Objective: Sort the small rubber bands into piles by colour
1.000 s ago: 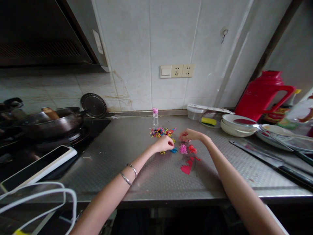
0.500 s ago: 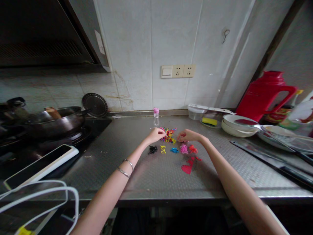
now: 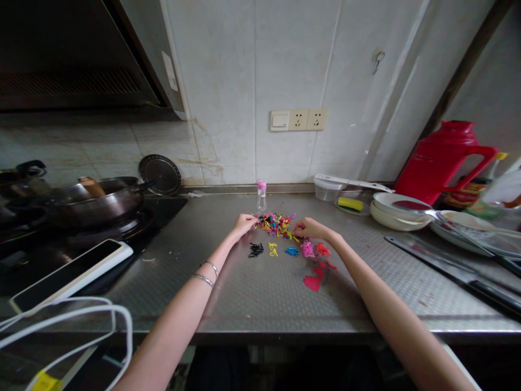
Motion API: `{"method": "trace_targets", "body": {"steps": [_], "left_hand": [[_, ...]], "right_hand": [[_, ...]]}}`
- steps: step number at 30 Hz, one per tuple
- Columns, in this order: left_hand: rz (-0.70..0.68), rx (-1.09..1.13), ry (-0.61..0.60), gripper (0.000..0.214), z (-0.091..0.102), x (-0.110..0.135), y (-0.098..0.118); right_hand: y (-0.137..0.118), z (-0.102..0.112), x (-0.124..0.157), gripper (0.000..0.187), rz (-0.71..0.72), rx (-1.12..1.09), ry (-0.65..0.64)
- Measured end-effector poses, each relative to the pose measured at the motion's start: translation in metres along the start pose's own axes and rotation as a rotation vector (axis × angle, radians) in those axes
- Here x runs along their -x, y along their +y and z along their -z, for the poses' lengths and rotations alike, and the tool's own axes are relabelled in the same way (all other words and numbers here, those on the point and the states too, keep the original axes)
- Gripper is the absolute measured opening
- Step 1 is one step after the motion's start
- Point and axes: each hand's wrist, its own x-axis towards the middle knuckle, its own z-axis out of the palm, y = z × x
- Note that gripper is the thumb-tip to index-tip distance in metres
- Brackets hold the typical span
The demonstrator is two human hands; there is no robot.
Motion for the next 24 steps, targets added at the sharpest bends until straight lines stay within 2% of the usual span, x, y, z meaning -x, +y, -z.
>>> {"method": "trace_targets", "body": {"steps": [9,15,19,24], "left_hand": [[-0.025,-0.067,-0.018,0.026,-0.002,0.001,-0.002],[-0.068,-0.129,0.011,0.028,-0.007,-0.002,-0.008],[-0.064,-0.177,0.069,0.027,-0.012,-0.005,-0.01],[-0.105,-0.21,0.077,0.025,-0.013,-0.002,-0.011]], "right_hand": [[-0.003,0.0,0.001,0.021,-0.036,0.015,0.001],[-0.012,0.013,0.007,0.02,-0.068,0.022,0.06],[-0.029,0.016,0.007,0.021,-0.008,0.027,0.074],[-0.053,0.001,0.001,0.019,0.124,0.003,-0.003]]}}
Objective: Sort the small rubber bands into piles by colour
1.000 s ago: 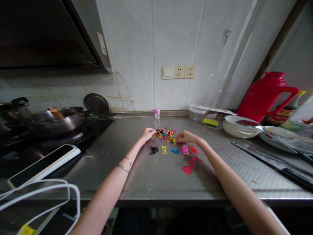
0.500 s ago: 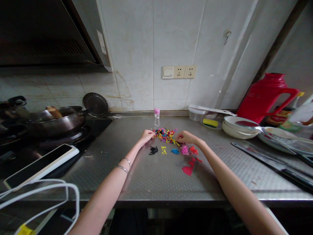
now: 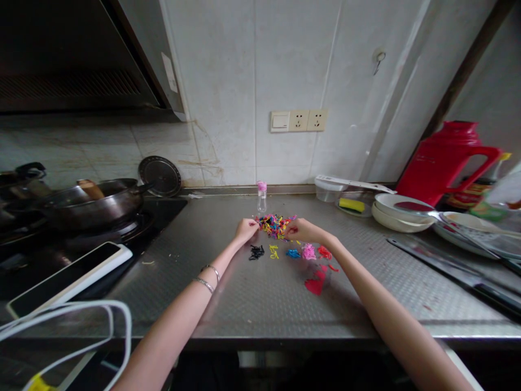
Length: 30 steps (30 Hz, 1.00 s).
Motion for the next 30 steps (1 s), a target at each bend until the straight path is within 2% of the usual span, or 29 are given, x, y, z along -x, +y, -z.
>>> {"method": "trace_targets", "body": {"steps": [4,7,11,17,20,23,27,30], "left_hand": [[-0.029,0.013,-0.018,0.024,0.003,0.003,0.001],[-0.041,0.038,-0.016,0.025,0.004,0.003,0.002],[-0.056,0.071,-0.013,0.025,0.004,0.003,0.003],[-0.077,0.134,0.018,0.028,0.005,0.004,0.001],[-0.084,0.159,0.051,0.026,0.005,0.003,0.001],[-0.079,0.151,0.073,0.023,0.007,0.003,0.003],[-0.094,-0.001,0.059,0.018,0.017,0.006,0.007],[-0.124,-0.192,-0.031,0.016,0.025,0.01,0.01]], "right_hand": [[-0.012,-0.015,-0.004,0.017,0.079,-0.005,-0.019],[-0.018,-0.024,-0.005,0.017,0.082,-0.027,-0.061],[-0.02,-0.027,-0.005,0.018,0.087,-0.046,-0.081],[-0.012,-0.008,-0.002,0.024,0.084,0.007,0.001],[0.001,0.004,0.002,0.024,0.023,0.01,0.037],[0.017,0.013,0.008,0.023,-0.065,-0.01,0.017],[0.038,0.022,0.016,0.024,-0.191,-0.04,-0.009],[0.049,0.023,0.019,0.025,-0.238,-0.053,-0.033]]}}
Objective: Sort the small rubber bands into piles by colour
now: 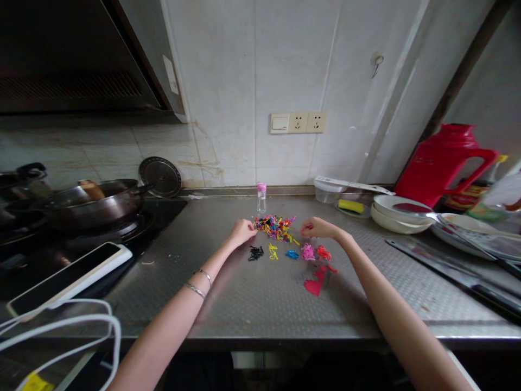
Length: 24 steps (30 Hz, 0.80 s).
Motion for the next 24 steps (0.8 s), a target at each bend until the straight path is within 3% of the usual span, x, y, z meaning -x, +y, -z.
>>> {"method": "trace_targets", "body": {"steps": [5,12,18,24], "left_hand": [[-0.039,-0.169,-0.071,0.014,0.006,0.003,0.002],[-0.043,-0.194,-0.064,0.015,0.007,0.005,0.002],[-0.039,-0.047,-0.067,0.017,0.01,0.003,0.001],[-0.092,0.177,-0.161,0.018,0.019,-0.003,0.008]], "right_hand": [[0.004,-0.005,-0.003,0.023,-0.026,0.003,-0.043],[-0.006,-0.012,-0.004,0.02,-0.01,0.089,-0.063],[-0.005,-0.011,-0.005,0.02,-0.022,0.167,-0.034],[-0.006,-0.01,-0.004,0.02,-0.013,0.099,-0.066]]}}
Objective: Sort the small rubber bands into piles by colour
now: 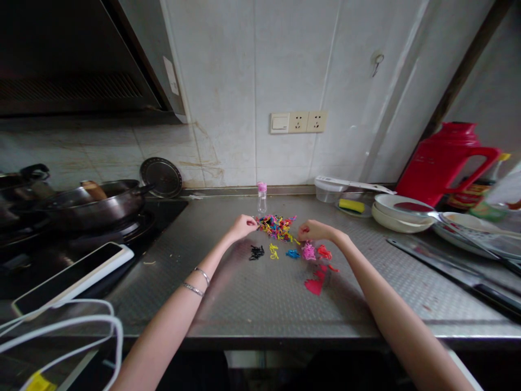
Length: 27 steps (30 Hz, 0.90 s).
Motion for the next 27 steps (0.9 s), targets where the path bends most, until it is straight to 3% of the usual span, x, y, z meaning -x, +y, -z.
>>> {"method": "trace_targets", "body": {"steps": [8,14,21,27], "left_hand": [[-0.056,0.096,-0.348,0.02,-0.001,0.007,0.029],[-0.081,0.065,-0.496,0.016,-0.01,0.015,0.045],[-0.088,0.04,-0.491,0.015,-0.012,0.016,0.047],[-0.055,0.076,-0.372,0.02,-0.009,0.013,0.044]], "right_hand": [[-0.005,-0.002,0.001,0.02,0.049,-0.04,-0.06],[-0.007,-0.003,0.001,0.019,0.041,-0.037,-0.056],[-0.012,-0.003,0.001,0.018,0.025,-0.003,-0.041],[-0.016,-0.002,0.001,0.017,0.004,0.028,-0.046]]}}
